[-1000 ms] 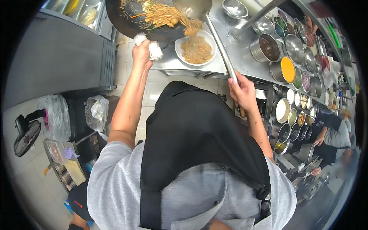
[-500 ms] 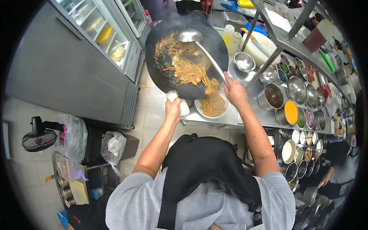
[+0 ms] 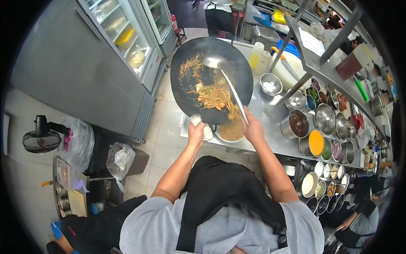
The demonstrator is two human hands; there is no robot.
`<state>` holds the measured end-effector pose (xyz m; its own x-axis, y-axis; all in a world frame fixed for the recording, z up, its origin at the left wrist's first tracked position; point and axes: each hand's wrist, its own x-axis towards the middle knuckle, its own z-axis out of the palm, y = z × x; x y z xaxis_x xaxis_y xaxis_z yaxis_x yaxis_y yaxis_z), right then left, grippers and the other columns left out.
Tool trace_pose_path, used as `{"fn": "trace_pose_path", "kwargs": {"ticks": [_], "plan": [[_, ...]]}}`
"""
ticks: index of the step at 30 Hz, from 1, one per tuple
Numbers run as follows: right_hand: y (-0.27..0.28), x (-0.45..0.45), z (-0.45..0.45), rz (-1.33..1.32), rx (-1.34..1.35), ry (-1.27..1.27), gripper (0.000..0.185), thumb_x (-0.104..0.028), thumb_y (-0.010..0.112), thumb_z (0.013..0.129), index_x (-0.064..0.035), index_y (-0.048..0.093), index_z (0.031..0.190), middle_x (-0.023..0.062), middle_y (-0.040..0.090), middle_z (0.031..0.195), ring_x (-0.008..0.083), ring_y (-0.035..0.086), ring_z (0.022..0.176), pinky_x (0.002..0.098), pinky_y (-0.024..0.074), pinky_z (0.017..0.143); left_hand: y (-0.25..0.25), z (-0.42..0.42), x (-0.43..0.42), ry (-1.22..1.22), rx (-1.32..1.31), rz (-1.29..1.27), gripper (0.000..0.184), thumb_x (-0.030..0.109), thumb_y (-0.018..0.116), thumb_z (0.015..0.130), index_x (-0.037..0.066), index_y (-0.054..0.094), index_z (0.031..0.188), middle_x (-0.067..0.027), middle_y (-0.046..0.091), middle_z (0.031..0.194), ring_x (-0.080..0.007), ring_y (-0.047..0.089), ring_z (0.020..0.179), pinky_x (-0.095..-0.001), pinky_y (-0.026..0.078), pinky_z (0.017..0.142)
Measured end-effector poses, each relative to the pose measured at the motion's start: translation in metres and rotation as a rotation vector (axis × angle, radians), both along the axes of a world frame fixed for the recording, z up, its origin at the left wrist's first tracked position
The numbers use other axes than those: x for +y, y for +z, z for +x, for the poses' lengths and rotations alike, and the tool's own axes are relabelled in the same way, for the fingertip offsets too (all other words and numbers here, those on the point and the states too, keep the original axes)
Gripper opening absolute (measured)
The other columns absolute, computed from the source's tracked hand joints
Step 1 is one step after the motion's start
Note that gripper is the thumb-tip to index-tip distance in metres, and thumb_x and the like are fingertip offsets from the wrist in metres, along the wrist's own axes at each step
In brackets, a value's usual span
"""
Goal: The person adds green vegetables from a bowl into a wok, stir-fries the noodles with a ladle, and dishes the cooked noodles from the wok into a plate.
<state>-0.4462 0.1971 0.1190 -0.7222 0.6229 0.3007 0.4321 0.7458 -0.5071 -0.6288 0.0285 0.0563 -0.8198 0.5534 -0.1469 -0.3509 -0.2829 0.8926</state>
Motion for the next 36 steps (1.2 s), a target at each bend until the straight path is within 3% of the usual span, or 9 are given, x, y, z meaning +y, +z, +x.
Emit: {"fn": "trace_pose_path", "kwargs": {"ticks": [3,5,7,9,12,18,23,29,36], "plan": [[-0.022,0.005,-0.029,0.093,0.107,0.026,0.061,-0.016,0.062,0.088,-0.0123,0.04,0.145,0.0213,0.064,0.095,0.0414,0.063,0.08,0.0483,0.0521,0.071,0.002,0.005,-0.002,-0.018,-0.01,-0.039,0.03,-0.003,0.049,0.079,0.003,0.058,0.107,-0.0043,0.062,0.09,-0.0151,0.063,0.073,-0.0304,0.053,0.063],[-0.011,-0.015,-0.009,-0.028,-0.157,0.027,0.062,-0.016,0.061,0.089,-0.0142,0.037,0.146,0.0207,0.064,0.098,0.0413,0.064,0.082,0.0489,0.0536,0.072,0.001,0.003,0.001,-0.017,-0.016,-0.076,0.031,-0.003,0.049,0.079,0.003,0.057,0.108,-0.0054,0.062,0.09,-0.0165,0.064,0.072,-0.0311,0.054,0.062],[-0.015,-0.034,0.034,-0.049,-0.114,0.092,0.063,-0.017,0.061,0.089,-0.0161,0.036,0.147,0.0201,0.062,0.098,0.0408,0.064,0.081,0.0496,0.0543,0.072,0.007,0.003,0.005,-0.007,-0.028,-0.056,0.031,-0.003,0.049,0.079,0.003,0.057,0.108,-0.0054,0.062,0.09,-0.0165,0.064,0.072,-0.0309,0.054,0.062],[0.003,-0.043,0.076,-0.164,-0.335,0.109,0.064,-0.019,0.061,0.089,-0.0172,0.035,0.148,0.0184,0.062,0.097,0.0401,0.064,0.079,0.0494,0.0542,0.072,0.013,0.004,0.006,-0.002,-0.074,-0.04,0.033,-0.003,0.049,0.078,0.003,0.057,0.11,-0.0052,0.063,0.091,-0.0166,0.064,0.072,-0.0307,0.054,0.062],[0.004,-0.022,0.098,-0.112,-0.321,0.117,0.064,-0.021,0.061,0.09,-0.0181,0.035,0.148,0.0174,0.061,0.095,0.0399,0.064,0.078,0.0496,0.0537,0.071,0.003,0.004,0.007,0.017,-0.066,-0.033,0.034,-0.003,0.05,0.078,0.003,0.057,0.111,-0.0051,0.063,0.093,-0.016,0.063,0.072,-0.0306,0.054,0.063],[-0.008,0.061,0.017,0.059,-0.187,0.012,0.059,-0.021,0.059,0.091,-0.017,0.038,0.146,0.0162,0.061,0.093,0.0388,0.063,0.074,0.0486,0.0527,0.067,0.018,0.015,0.006,0.029,-0.002,-0.019,0.034,-0.002,0.05,0.078,0.002,0.057,0.111,-0.0041,0.063,0.093,-0.0133,0.062,0.073,-0.0285,0.052,0.064],[-0.032,0.039,0.055,0.069,-0.237,0.041,0.059,-0.02,0.06,0.09,-0.0159,0.039,0.146,0.0175,0.06,0.089,0.0386,0.063,0.073,0.0476,0.0526,0.066,0.015,0.018,0.009,0.056,0.016,-0.002,0.03,-0.003,0.049,0.078,0.002,0.058,0.107,-0.0035,0.063,0.091,-0.0125,0.061,0.072,-0.0286,0.051,0.063],[0.012,-0.007,0.135,-0.159,-0.288,0.098,0.055,-0.018,0.062,0.089,-0.0119,0.047,0.141,0.0231,0.064,0.093,0.0433,0.062,0.081,0.0493,0.0502,0.075,-0.006,0.011,0.01,0.084,0.012,-0.035,0.027,-0.003,0.049,0.079,0.002,0.06,0.104,-0.0029,0.063,0.089,-0.0125,0.061,0.072,-0.0286,0.051,0.062],[0.004,0.037,0.108,-0.044,-0.241,0.065,0.054,-0.018,0.061,0.09,-0.012,0.045,0.141,0.024,0.064,0.095,0.0447,0.062,0.082,0.0508,0.0498,0.075,0.009,0.015,0.002,0.048,0.045,-0.032,0.03,-0.003,0.051,0.079,0.0,0.059,0.108,-0.0047,0.063,0.096,-0.0131,0.062,0.081,-0.0282,0.051,0.071]]}}
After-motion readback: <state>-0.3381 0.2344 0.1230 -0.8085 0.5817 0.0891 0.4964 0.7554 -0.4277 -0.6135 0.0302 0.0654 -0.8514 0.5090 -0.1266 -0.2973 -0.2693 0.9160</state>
